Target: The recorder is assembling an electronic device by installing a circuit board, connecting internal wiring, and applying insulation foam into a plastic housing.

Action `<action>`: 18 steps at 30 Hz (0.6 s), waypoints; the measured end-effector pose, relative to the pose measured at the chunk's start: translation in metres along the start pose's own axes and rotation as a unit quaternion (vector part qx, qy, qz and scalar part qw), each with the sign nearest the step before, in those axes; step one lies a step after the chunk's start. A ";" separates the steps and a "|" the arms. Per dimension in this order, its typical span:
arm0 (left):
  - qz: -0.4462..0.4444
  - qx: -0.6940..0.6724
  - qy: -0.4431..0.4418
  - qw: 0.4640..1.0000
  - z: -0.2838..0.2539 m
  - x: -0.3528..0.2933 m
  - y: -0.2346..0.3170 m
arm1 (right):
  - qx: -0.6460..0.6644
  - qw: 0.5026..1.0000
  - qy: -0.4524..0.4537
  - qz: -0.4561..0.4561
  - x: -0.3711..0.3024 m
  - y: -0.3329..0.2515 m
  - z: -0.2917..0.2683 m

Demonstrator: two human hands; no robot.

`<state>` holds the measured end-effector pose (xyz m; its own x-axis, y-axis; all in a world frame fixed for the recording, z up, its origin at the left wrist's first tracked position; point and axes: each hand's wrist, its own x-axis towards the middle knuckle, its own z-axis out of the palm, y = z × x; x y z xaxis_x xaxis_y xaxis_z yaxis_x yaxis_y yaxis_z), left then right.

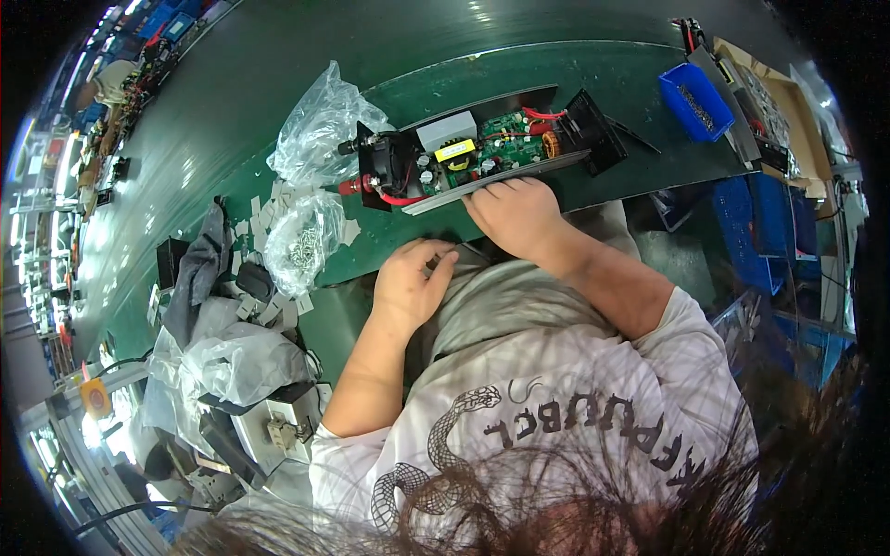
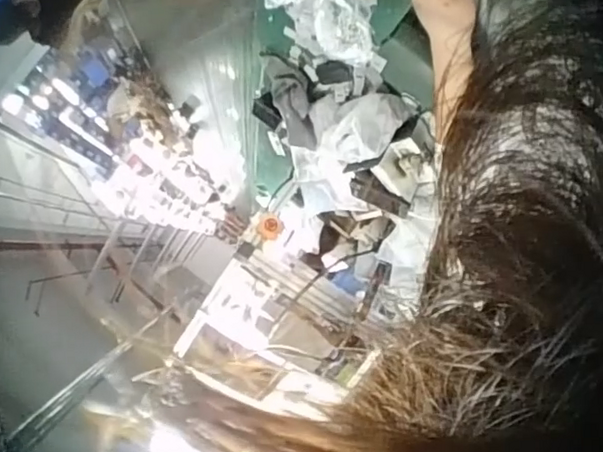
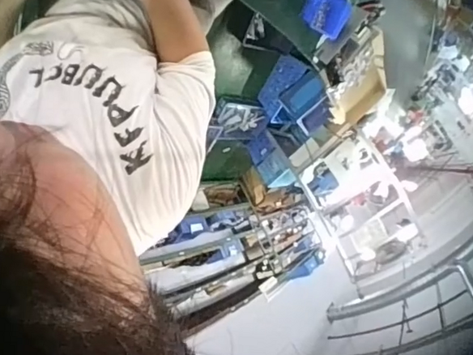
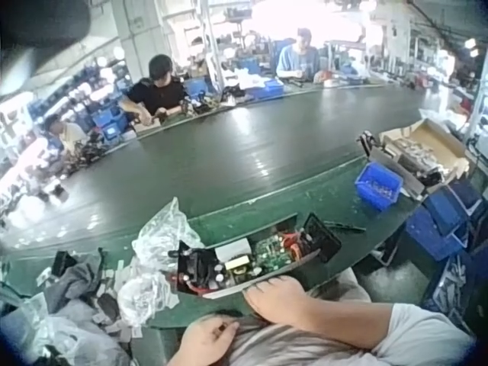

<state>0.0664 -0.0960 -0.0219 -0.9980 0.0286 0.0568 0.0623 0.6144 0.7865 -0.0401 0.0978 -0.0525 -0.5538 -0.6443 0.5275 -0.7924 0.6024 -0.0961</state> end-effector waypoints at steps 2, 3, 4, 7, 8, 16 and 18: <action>0.005 0.009 0.004 1.000 -0.001 0.001 -0.001 | -0.016 0.999 0.020 -0.027 0.009 0.000 -0.019; 0.011 0.008 0.003 1.000 -0.002 0.001 -0.001 | -0.031 0.998 0.037 -0.051 0.015 0.000 -0.026; 0.021 0.008 0.000 1.000 -0.003 0.002 0.000 | -0.034 0.997 0.043 -0.054 0.020 0.002 -0.029; 0.030 0.029 0.000 0.999 -0.003 0.001 0.000 | 0.036 0.999 0.002 -0.031 0.033 0.009 -0.037; 0.039 0.047 -0.001 0.998 -0.005 0.002 0.001 | 0.029 0.999 0.012 -0.039 0.036 0.010 -0.038; 0.013 0.019 -0.004 1.000 -0.007 -0.002 0.004 | -0.013 0.998 -0.059 -0.020 0.043 0.002 -0.032; 0.011 0.018 0.011 1.000 -0.005 -0.003 0.002 | 0.004 0.997 -0.067 -0.035 0.048 0.008 -0.030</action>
<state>0.0693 -0.0986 -0.0174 -0.9958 0.0242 0.0879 0.0829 0.6418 0.7624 -0.0653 0.0856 -0.0027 -0.5263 -0.7419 0.4154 -0.8318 0.5506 -0.0706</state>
